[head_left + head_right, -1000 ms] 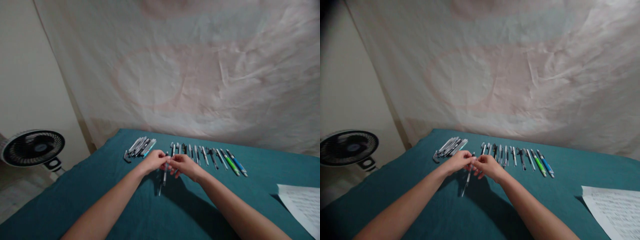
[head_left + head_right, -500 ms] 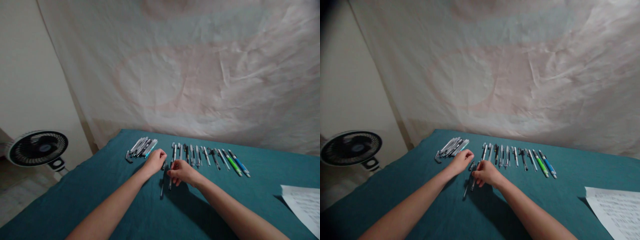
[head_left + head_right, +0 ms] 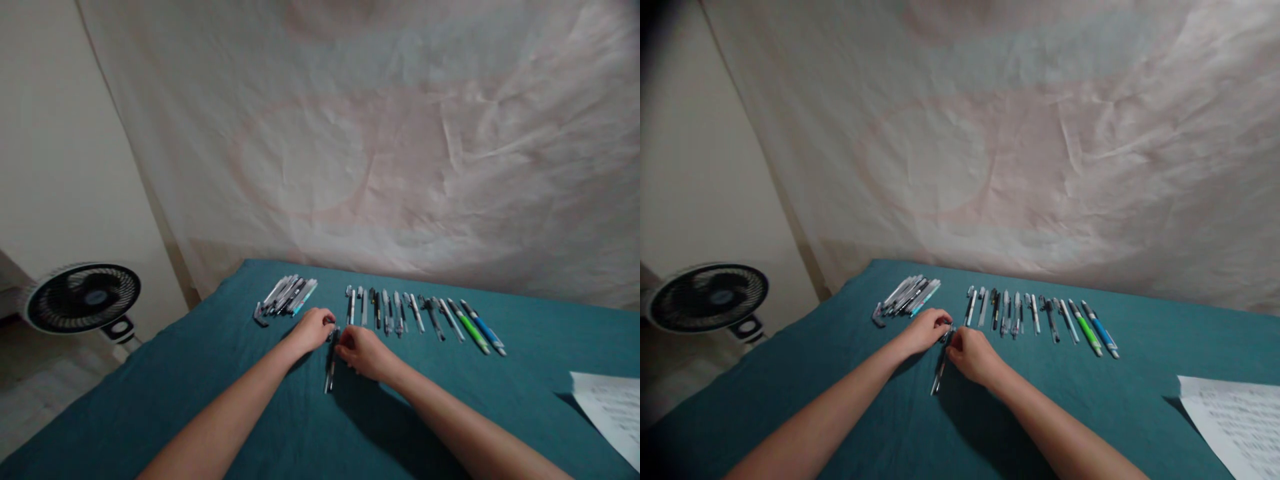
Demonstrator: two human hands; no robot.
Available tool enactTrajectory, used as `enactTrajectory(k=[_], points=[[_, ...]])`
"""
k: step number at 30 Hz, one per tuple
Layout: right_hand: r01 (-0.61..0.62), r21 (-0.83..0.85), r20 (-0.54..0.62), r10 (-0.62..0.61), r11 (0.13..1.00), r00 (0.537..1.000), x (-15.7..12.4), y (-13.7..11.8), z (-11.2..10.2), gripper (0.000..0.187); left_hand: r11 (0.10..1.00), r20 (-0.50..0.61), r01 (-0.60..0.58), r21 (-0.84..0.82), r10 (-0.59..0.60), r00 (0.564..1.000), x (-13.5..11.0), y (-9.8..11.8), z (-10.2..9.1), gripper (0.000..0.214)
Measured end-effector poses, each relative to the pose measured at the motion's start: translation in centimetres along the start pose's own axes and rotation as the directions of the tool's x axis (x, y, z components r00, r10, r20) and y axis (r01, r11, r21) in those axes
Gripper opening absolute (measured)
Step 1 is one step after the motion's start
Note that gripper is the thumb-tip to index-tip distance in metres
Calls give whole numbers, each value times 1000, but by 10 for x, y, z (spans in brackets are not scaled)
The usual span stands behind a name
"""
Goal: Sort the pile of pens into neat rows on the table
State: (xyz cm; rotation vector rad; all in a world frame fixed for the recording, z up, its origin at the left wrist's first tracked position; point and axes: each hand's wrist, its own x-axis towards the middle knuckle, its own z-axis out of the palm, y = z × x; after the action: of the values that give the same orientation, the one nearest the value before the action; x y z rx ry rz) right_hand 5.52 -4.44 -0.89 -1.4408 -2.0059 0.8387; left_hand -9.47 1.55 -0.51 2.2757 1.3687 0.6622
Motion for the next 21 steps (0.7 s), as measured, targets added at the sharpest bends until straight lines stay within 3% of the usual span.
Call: enactTrajectory(k=[4, 7, 11, 15, 21], points=[[34, -42, -16, -35, 999, 999, 1, 0, 0, 12, 997, -21, 28, 72, -27, 999, 2, -4, -3, 21], [32, -48, -19, -33, 998, 999, 1, 0, 0, 13, 986, -129, 65, 151, -45, 991, 4, -13, -12, 24], [30, -55, -26, -32, 998, 999, 2, 0, -1, 13, 909, -269, 162, 383, -57, 961, 6, -29, -22, 25], [34, -61, -53, -37, 998, 998, 3, -1, -5, 14, 842, -267, 203, 500, -73, 961, 6, -37, -24, 22], [39, -23, -77, -41, 999, 996, 5, 0, -15, 19, 831, -281, 224, 509, -85, 956, 4, -36, -24, 21]])
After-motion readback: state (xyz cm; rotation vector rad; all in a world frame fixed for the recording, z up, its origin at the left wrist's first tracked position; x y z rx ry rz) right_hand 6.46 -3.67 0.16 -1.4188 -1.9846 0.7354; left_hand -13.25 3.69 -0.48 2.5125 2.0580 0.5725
